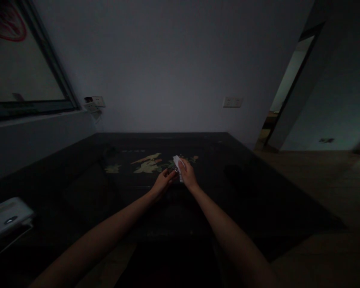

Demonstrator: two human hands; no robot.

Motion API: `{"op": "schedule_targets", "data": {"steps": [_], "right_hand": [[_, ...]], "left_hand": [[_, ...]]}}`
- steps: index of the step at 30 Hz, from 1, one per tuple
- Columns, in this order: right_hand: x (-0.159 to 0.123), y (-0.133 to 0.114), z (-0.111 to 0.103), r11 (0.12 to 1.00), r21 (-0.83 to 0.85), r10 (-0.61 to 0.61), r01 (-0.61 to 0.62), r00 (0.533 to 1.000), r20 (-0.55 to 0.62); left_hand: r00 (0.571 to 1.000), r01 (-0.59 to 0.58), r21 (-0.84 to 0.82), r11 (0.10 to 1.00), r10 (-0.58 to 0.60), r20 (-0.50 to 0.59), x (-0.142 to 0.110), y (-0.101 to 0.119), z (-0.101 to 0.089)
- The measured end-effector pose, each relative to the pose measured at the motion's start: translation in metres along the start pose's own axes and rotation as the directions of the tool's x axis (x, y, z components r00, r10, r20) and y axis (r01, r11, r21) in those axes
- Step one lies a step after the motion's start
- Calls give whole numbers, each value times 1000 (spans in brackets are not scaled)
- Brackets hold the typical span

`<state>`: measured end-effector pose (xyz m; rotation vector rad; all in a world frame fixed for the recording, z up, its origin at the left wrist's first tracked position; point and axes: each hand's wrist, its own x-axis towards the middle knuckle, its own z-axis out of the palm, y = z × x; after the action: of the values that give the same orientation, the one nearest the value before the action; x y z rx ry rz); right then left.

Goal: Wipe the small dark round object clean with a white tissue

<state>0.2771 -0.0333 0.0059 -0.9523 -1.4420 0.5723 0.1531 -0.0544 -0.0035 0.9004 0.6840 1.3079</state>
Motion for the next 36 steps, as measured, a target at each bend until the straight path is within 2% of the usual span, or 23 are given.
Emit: {"op": "schedule_targets", "data": {"steps": [2,7,9,11,13,17,20,23,25,28,30,33,36], "right_hand": [[-1,-1,0,1000,-9,-1,1,1000,4],[-3,-13,-4,978,-106,-174,182,982,80],[-2,-14,-4,975,-100,-191,199,977,91],[0,-10,-2,988,-60,-140,144,988,63],[3,-4,0,999,11,-30,30,999,20],[6,7,2,964,181,193,-196,981,31],[6,9,3,939,237,243,-249,968,55],[5,3,2,968,171,183,-183,983,17],[2,-5,1,997,52,53,-53,999,8],[-2,-19,-3,975,-117,-176,188,978,112],[-4,-25,-6,948,-171,-240,268,956,169],[-3,-25,-7,948,-176,-234,264,957,171],[1,-17,-4,986,-79,-143,150,986,87]], "left_hand": [[1000,-3,13,1000,3,-2,0,0,0],[1000,-16,19,1000,17,-15,2,-1,0],[1000,-11,10,1000,11,-13,2,0,0],[1000,-6,4,1000,6,-12,2,0,-1],[1000,-3,1,1000,3,-10,3,1,-1],[1000,13,-14,1000,-13,-23,3,2,-2],[1000,19,-22,1000,-20,-17,2,4,0],[1000,8,-39,999,-8,4,0,4,1],[1000,3,-38,999,-3,6,0,4,1],[1000,-7,-12,1000,7,-2,1,1,0],[1000,-15,0,1000,15,-7,2,0,-1],[1000,-29,-5,1000,28,-4,3,-1,-1],[999,-38,-7,999,38,4,4,-2,-2]]}}
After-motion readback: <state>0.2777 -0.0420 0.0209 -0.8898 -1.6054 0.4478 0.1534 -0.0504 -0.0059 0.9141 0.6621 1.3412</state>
